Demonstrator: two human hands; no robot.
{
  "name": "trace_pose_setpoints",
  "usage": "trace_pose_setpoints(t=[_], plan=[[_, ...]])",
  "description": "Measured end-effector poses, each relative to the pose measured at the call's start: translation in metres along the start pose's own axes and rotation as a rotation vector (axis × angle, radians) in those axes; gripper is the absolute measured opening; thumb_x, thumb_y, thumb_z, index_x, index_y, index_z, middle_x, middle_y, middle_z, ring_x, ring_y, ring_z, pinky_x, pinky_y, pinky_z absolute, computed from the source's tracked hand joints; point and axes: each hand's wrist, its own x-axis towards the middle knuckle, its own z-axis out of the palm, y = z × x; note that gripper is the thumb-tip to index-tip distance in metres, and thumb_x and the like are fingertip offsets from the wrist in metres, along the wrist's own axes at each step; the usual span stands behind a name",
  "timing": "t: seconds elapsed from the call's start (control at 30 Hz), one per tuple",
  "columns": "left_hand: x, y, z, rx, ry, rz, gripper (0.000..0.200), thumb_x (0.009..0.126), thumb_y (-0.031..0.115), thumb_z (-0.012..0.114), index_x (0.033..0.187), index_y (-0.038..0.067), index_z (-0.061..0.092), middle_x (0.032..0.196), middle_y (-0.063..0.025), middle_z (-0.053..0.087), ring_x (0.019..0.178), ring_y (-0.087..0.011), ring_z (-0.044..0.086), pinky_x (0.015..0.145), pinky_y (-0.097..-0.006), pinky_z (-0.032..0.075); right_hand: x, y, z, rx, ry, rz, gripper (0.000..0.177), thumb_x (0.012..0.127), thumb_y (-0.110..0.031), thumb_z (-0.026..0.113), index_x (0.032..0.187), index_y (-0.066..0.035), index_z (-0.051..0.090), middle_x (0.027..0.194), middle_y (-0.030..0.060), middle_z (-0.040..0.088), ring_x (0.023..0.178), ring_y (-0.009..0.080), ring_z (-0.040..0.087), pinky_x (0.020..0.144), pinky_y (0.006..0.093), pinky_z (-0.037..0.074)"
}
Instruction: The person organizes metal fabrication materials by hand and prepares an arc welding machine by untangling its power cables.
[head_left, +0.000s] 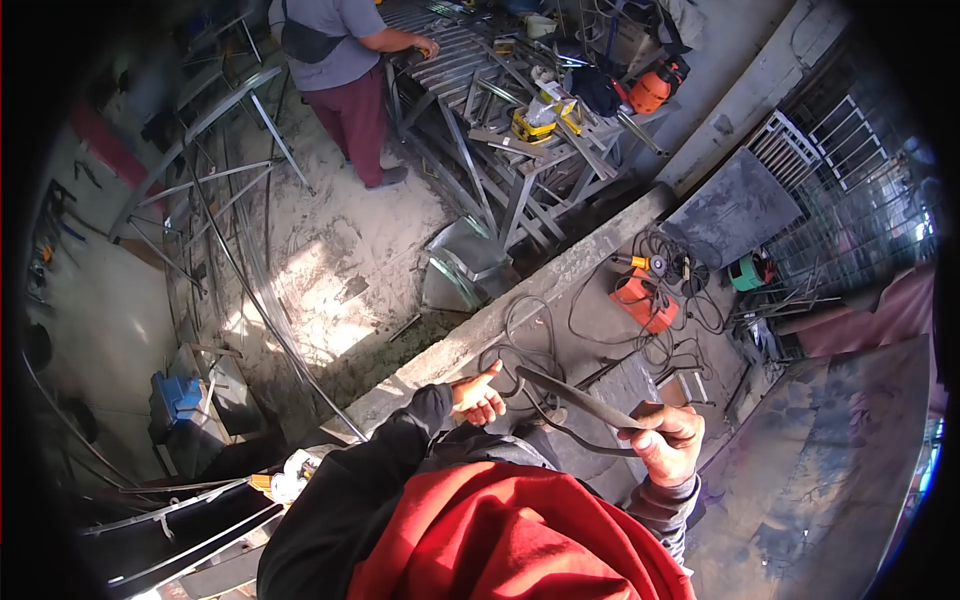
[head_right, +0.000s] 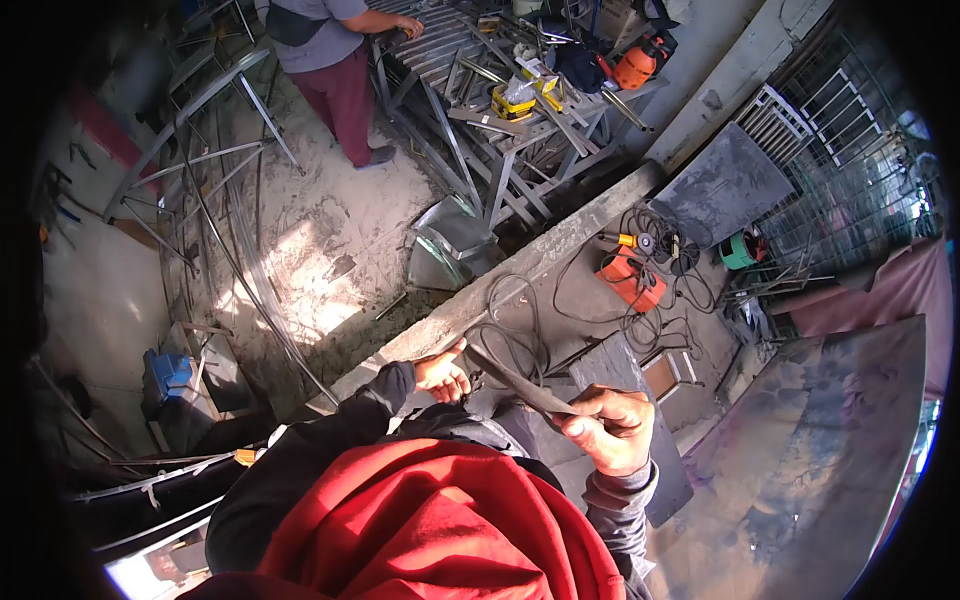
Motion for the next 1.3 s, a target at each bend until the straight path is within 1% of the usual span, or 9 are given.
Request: trace_pose_setpoints(t=[0.07, 0.13, 0.27, 0.47, 0.57, 0.7, 0.83, 0.93, 1.3], plan=[[0.016, -0.018, 0.015, -0.288, -0.084, 0.071, 0.107, 0.066, 0.092, 0.017, 0.105, 0.002, 0.059, 0.083, -0.0082, 0.065, 0.07, -0.0178, 0.062, 0.065, -0.0304, 0.051, 0.009, 0.0, 0.001, 0.087, -0.089, -0.108, 0.029, 0.072, -0.024, 0.077, 0.068, 0.002, 0.064, 0.06, 0.0111, 0.062, 0.049, 0.0176, 0.053, 0.047, 0.0295, 0.04], [0.035, -0.03, 0.005, -0.797, -0.44, 0.222, 0.1, 0.072, 0.082, 0.042, 0.118, -0.006, 0.048, 0.113, -0.0211, 0.06, 0.099, -0.0367, 0.06, 0.089, -0.0462, 0.047, 0.02, -0.008, -0.007, 0.112, -0.249, -0.218, 0.024, 0.066, -0.016, 0.081, 0.072, 0.003, 0.068, 0.06, 0.0118, 0.062, 0.049, 0.0196, 0.055, 0.047, 0.0304, 0.041], [0.002, 0.022, 0.033, -0.898, -0.135, 0.499, 0.075, 0.081, 0.065, 0.054, 0.114, -0.003, 0.054, 0.109, -0.0145, 0.063, 0.104, -0.0267, 0.059, 0.095, -0.0396, 0.045, 0.023, -0.017, -0.019, 0.163, -0.267, -0.292, 0.032, 0.064, -0.023, 0.083, 0.071, 0.004, 0.068, 0.056, 0.0093, 0.06, 0.046, 0.0205, 0.053, 0.047, 0.0306, 0.042], [-0.048, 0.09, 0.039, -1.035, -0.089, 0.94, 0.019, 0.091, 0.027, 0.058, 0.095, 0.009, 0.062, 0.087, -0.0028, 0.064, 0.081, -0.018, 0.062, 0.071, -0.0346, 0.05, -0.001, 0.0, -0.081, 0.057, -0.137, -0.176, 0.051, 0.082, -0.047, 0.065, 0.06, -0.001, 0.064, 0.053, 0.0078, 0.059, 0.043, 0.0196, 0.05, 0.059, 0.038, 0.046], [-0.075, 0.113, 0.059, -0.846, 0.024, 1.083, 0.021, 0.094, 0.026, 0.051, 0.1, 0.007, 0.058, 0.085, -0.0015, 0.06, 0.08, -0.0157, 0.059, 0.071, -0.0295, 0.048, -0.005, 0.007, -0.101, -0.221, -0.023, 0.223, 0.058, 0.092, -0.049, 0.048, 0.08, 0.004, 0.066, 0.079, 0.0124, 0.066, 0.075, 0.0215, 0.059, 0.084, 0.0374, 0.041], [-0.068, 0.12, 0.107, -0.347, 0.394, 1.019, 0.022, 0.094, 0.028, 0.054, 0.107, 0.011, 0.057, 0.092, -0.0017, 0.061, 0.085, -0.013, 0.06, 0.072, -0.0269, 0.048, 0.041, 0.033, -0.089, -0.223, -0.01, 0.314, 0.062, 0.097, -0.05, 0.036, 0.112, 0.006, 0.057, 0.101, 0.0141, 0.065, 0.094, 0.0215, 0.059, 0.087, 0.0339, 0.043], [-0.006, 0.099, 0.146, -0.073, 0.242, 1.094, 0.026, 0.091, 0.021, 0.061, 0.109, 0.006, 0.05, 0.091, 0.0, 0.057, 0.084, -0.0056, 0.053, 0.073, -0.0205, 0.042, 0.113, 0.051, -0.014, -0.153, -0.18, 0.501, 0.063, 0.094, -0.054, 0.041, 0.117, 0.003, 0.057, 0.1, 0.0127, 0.065, 0.092, 0.0183, 0.059, 0.082, 0.0314, 0.045], [-0.036, 0.093, 0.18, 0.217, 0.358, 1.056, 0.027, 0.088, 0.023, 0.065, 0.101, 0.005, 0.05, 0.084, -0.0013, 0.054, 0.08, -0.0094, 0.052, 0.073, -0.0259, 0.046, 0.14, 0.05, 0.036, -0.479, -0.431, 0.38, 0.057, 0.086, -0.053, 0.057, 0.098, 0.003, 0.063, 0.075, 0.0066, 0.063, 0.071, 0.014, 0.056, 0.066, 0.0285, 0.044], [-0.018, 0.022, 0.072, 0.285, 0.22, 0.693, 0.032, 0.096, 0.031, 0.052, 0.117, 0.007, 0.054, 0.106, -0.0064, 0.062, 0.096, -0.0126, 0.058, 0.083, -0.0268, 0.045, 0.06, 0.039, -0.021, -0.454, 0.1, 0.478, 0.044, 0.089, -0.041, 0.061, 0.069, -0.003, 0.053, 0.057, -0.0018, 0.04, 0.055, 0.0068, 0.036, 0.05, 0.0272, 0.03]])
